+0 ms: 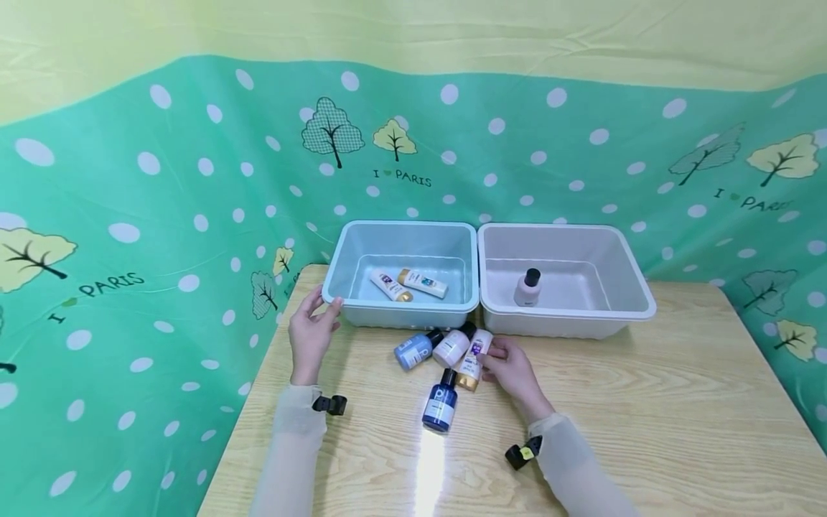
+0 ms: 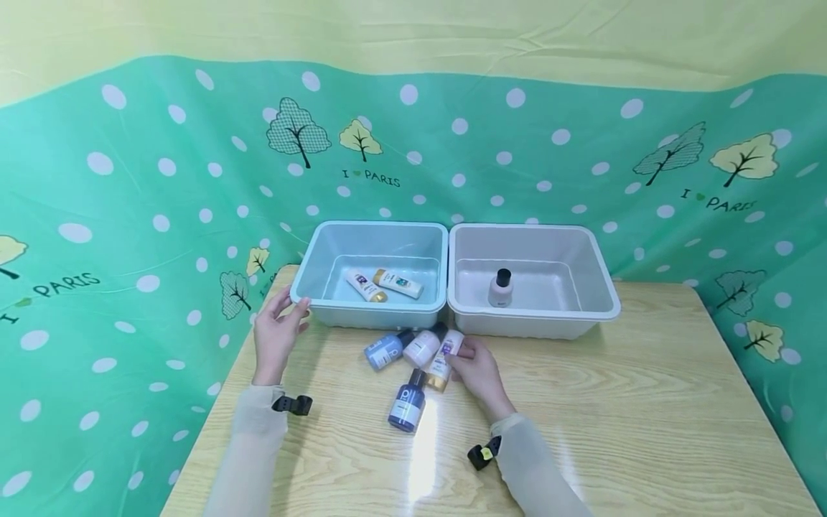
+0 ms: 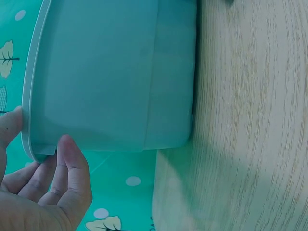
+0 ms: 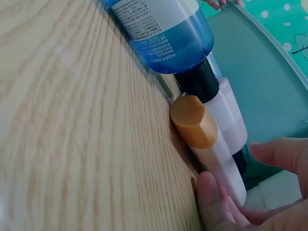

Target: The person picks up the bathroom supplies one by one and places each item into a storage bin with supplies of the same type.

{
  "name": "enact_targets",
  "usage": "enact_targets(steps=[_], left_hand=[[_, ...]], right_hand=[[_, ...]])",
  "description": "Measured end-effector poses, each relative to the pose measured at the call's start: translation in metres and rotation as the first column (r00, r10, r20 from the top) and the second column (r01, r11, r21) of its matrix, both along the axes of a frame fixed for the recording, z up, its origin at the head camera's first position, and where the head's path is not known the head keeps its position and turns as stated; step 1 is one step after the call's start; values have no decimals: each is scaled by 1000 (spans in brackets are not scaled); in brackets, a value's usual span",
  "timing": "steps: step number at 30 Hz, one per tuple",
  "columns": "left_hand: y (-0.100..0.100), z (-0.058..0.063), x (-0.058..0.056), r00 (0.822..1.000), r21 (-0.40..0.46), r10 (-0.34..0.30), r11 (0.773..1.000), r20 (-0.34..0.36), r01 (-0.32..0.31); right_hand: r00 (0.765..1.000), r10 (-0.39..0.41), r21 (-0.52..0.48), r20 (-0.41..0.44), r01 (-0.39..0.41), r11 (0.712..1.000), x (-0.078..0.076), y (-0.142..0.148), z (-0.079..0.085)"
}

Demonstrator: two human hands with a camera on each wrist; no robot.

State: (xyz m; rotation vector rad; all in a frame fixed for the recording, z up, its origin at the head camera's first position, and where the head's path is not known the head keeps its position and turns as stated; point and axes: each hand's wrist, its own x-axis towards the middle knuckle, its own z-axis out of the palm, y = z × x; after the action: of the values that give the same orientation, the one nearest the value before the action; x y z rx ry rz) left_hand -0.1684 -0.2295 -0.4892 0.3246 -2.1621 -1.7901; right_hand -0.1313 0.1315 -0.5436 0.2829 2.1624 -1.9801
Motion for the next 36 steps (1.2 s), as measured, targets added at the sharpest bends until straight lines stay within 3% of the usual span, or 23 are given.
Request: enact_targets(steps=[10,26,36], left_hand=[[1,3,1,1000,-6,8,1000,-1,-8],[1,2,2,1000,-2,7,1000,-9,-7],[2,2,2,1000,9,6,1000,-1,-6]], right_hand=[[997,-44,55,-60,48,997,-6,-7,-4],[999,-54,130,5,53,990,-8,-13,-1],[997,-78,-110,22,80,991,-2,-2,-7]])
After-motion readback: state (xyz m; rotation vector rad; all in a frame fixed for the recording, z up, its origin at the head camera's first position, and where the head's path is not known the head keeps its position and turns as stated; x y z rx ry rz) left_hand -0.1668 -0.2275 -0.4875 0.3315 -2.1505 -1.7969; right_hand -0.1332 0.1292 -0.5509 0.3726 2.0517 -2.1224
